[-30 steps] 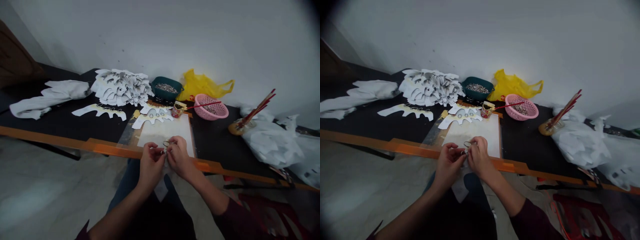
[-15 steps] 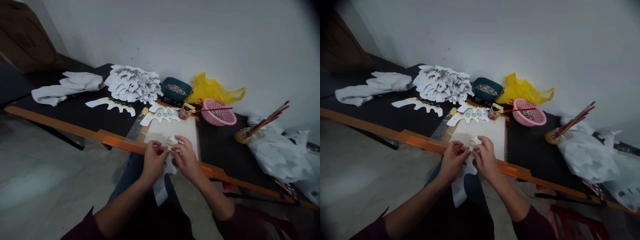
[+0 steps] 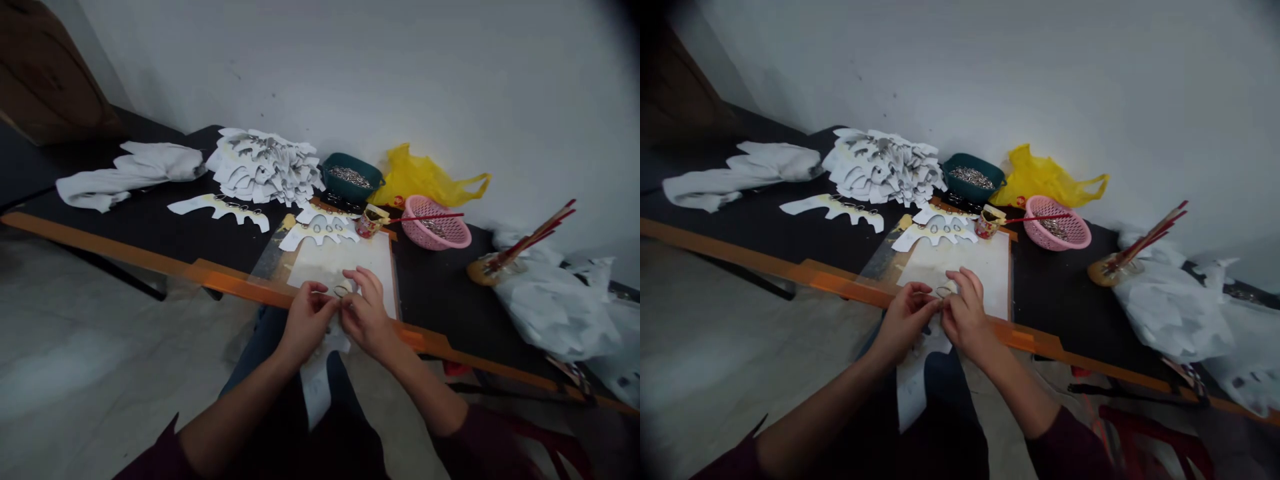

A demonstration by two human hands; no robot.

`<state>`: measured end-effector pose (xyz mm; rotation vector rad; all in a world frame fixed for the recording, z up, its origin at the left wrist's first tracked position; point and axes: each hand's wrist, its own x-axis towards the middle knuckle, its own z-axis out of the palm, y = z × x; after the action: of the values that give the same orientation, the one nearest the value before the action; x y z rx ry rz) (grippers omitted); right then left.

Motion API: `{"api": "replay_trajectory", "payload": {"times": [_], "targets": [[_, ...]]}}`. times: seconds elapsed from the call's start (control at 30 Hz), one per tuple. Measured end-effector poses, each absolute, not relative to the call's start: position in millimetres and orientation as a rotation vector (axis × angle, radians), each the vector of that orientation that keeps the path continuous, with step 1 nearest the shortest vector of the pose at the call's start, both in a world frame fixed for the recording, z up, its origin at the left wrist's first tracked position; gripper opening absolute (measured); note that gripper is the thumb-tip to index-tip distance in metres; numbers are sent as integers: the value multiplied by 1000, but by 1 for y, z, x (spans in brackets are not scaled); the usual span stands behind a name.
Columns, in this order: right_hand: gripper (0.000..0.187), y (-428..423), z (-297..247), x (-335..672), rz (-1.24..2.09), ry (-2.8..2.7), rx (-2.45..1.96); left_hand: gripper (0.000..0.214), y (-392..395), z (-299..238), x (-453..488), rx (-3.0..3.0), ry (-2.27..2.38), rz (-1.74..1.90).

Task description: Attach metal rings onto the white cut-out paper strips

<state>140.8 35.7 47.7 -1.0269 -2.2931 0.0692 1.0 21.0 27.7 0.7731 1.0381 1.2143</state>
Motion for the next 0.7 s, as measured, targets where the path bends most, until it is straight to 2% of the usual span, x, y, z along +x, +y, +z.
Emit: {"api": "replay_trajectory", "payload": {"times": [0.17, 0.4, 0.7], "targets": [[12, 36, 53, 140, -9, -2361, -983, 36, 27, 27, 4, 713, 1063, 1269], [16, 31, 30, 131, -352, -2340, -1023, 34, 32, 20, 14, 471, 1169, 1316], [12, 31, 27, 134, -180, -2361, -1137, 35, 29, 18, 16, 439, 1126, 1341]]}}
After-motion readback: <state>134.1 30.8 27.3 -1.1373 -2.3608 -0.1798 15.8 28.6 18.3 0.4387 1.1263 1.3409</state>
